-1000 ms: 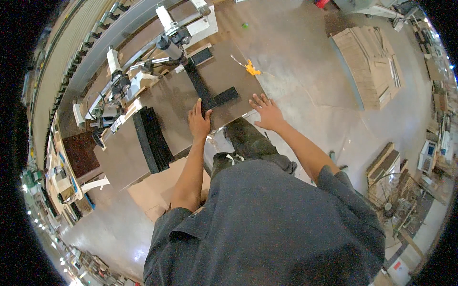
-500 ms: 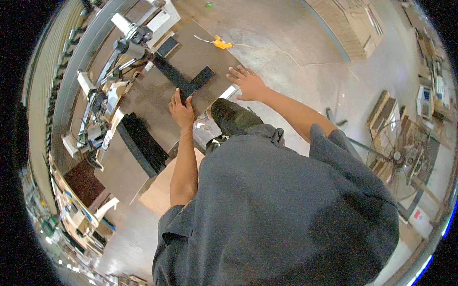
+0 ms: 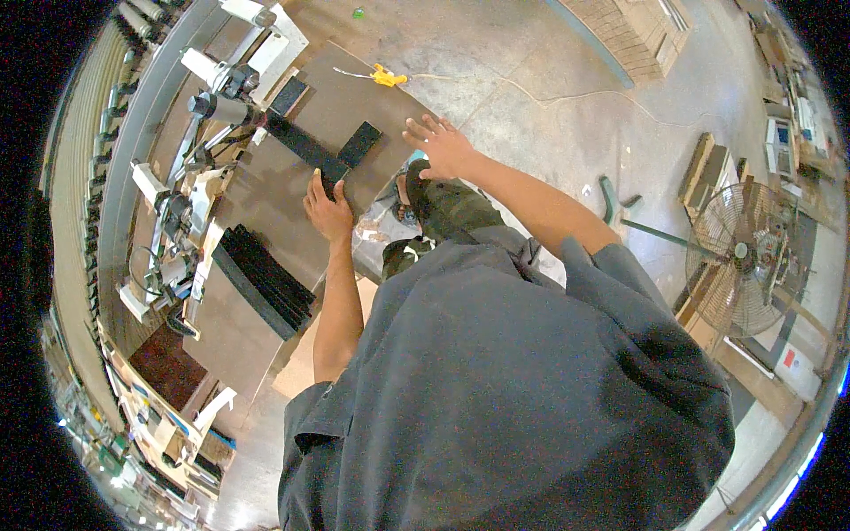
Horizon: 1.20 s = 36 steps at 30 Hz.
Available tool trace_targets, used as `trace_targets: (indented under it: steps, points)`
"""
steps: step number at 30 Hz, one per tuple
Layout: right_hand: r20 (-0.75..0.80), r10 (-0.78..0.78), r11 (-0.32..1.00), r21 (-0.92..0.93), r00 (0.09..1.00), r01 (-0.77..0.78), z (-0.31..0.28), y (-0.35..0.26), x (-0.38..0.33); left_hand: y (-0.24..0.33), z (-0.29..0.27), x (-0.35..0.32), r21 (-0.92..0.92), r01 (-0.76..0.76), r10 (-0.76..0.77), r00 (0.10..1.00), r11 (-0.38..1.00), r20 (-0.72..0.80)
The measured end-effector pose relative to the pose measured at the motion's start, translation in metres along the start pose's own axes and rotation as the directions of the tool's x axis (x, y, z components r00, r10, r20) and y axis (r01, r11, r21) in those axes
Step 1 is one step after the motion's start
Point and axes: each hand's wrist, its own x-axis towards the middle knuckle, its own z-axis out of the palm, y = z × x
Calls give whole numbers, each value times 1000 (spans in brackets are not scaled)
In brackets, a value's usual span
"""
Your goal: The person picks up several black wood pieces from a workbench and places them into a cardboard box on the floor, then picks up a tool to blow air onto the workbench.
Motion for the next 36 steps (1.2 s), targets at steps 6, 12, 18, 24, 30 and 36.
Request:
trace_targets:
  steps: [6,12,18,24,30,36]
  points:
    - [-10,-8,1000,3,1000,8,2,1,1,2,-1,0,-10,9,-9,1000,1000,-5]
    - [-29,-32,999,3,999,32,5,1,5,-3,0,0,-28,-15,13,998,1000,-64]
    - [-69,-29,999,12,997,30,-1,-1,3,0,-2,0,-40,19,-21,999,999,-49]
    - [-44,-56,998,-20,997,55,-5,-1,6,-7,1,0,-4,37,-37,999,999,-29]
    - [-34,-30,1000,-6,999,30,-6,-1,3,-3,-1,1,-44,25,-27,999,999,-36]
    - [6,-48,998,-27,999,48,-11,-1,3,-6,0,0,-26,-2,0,998,1000,-65]
